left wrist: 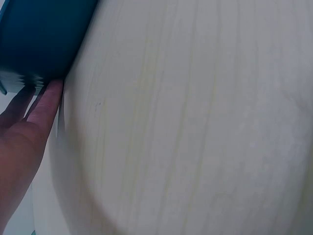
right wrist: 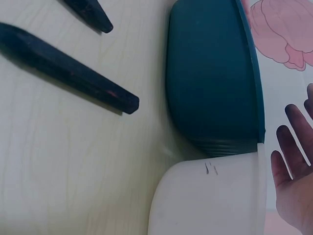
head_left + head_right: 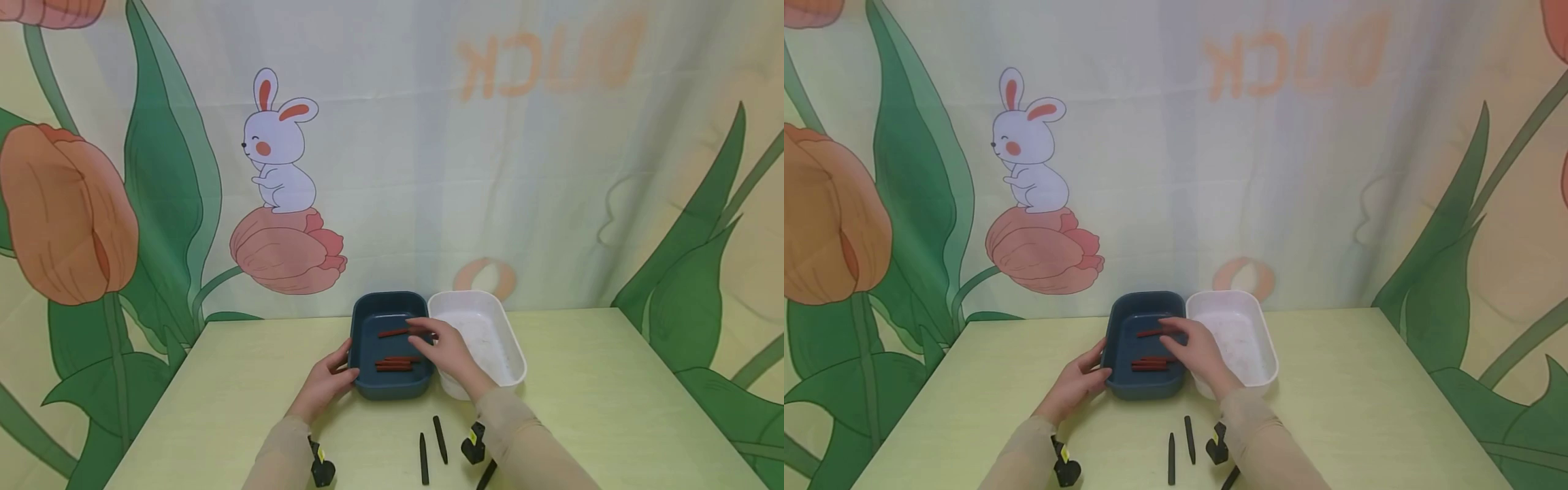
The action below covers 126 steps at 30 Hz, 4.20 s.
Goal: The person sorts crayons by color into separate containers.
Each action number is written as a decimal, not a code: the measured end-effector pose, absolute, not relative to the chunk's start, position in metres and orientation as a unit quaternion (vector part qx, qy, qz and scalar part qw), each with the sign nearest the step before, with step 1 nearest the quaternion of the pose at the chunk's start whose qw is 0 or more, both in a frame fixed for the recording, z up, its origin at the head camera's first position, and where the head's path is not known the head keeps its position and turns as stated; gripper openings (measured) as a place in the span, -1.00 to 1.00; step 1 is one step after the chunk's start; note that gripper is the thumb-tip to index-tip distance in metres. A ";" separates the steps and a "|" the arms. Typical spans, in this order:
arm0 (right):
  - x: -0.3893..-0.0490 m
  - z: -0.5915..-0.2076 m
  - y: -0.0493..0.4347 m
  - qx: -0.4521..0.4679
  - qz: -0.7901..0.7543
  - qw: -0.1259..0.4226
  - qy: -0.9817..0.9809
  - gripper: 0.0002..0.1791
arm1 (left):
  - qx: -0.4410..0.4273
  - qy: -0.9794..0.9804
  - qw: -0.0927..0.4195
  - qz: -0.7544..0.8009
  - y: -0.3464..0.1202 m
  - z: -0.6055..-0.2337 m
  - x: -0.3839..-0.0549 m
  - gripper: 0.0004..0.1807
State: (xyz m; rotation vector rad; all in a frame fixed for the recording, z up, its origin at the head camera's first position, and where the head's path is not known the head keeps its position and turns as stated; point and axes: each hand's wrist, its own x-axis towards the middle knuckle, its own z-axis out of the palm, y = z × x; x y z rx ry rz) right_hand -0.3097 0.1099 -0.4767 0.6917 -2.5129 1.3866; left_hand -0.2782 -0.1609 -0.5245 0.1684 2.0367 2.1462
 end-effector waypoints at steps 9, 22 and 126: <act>-0.298 -0.470 0.125 0.264 0.446 0.107 -0.848 -0.48 | 0.052 0.689 0.087 0.718 -0.161 -0.526 -0.279 -0.24; -0.289 -0.469 0.163 0.340 0.376 0.235 -0.829 -0.37 | 0.049 0.690 0.091 0.717 -0.161 -0.528 -0.281 -0.22; -0.281 -0.511 0.292 0.063 0.592 -0.112 -0.796 -0.17 | 0.116 0.798 -0.120 0.580 -0.170 -0.518 -0.239 -0.50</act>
